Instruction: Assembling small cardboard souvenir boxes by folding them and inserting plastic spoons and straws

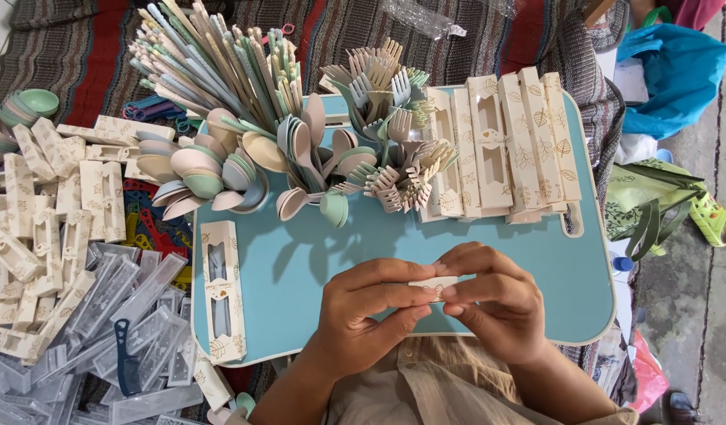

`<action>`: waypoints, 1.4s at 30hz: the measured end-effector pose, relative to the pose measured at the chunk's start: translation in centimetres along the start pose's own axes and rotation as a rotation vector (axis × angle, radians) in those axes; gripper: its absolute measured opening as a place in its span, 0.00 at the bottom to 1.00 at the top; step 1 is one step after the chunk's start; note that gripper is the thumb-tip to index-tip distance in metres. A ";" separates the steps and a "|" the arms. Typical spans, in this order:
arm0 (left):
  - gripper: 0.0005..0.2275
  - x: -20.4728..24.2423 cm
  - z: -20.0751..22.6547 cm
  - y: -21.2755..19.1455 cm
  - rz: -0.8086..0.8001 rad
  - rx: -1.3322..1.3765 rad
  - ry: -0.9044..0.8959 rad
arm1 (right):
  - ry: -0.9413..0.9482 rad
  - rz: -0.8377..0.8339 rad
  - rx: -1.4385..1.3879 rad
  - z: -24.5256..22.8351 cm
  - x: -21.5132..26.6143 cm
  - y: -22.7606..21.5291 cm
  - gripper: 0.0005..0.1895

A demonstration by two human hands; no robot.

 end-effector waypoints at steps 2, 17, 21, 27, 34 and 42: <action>0.08 -0.2 0.4 -0.1 0.005 -0.055 0.060 | -0.088 -0.002 0.108 -0.4 0.0 0.1 0.06; 0.13 1.5 -0.7 0.4 0.055 -0.145 0.401 | -0.345 -0.003 0.191 -1.6 0.5 0.7 0.05; 0.23 2.3 -4.4 1.4 0.064 0.031 0.185 | -0.335 0.047 0.188 -1.0 0.8 -0.1 0.05; 0.11 2.0 -4.9 2.2 0.062 -0.082 0.140 | -0.322 0.041 0.169 -0.8 1.3 -0.6 0.06; 0.18 2.5 -7.7 1.3 -0.014 -0.039 -0.074 | -0.313 0.100 0.139 0.6 1.7 -1.5 0.06; 0.17 4.3 -9.8 0.7 -0.078 -0.072 -0.160 | -0.270 0.044 0.197 1.3 2.8 -0.2 0.20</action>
Point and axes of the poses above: each hand's wrist, its own x-axis away from the middle knuckle, its own y-axis out of the palm, z = x × y, the point moved 7 cm from there along -x, towards the middle knuckle, and after that the axes turned 3 degrees about x, right-handed, at the moved point
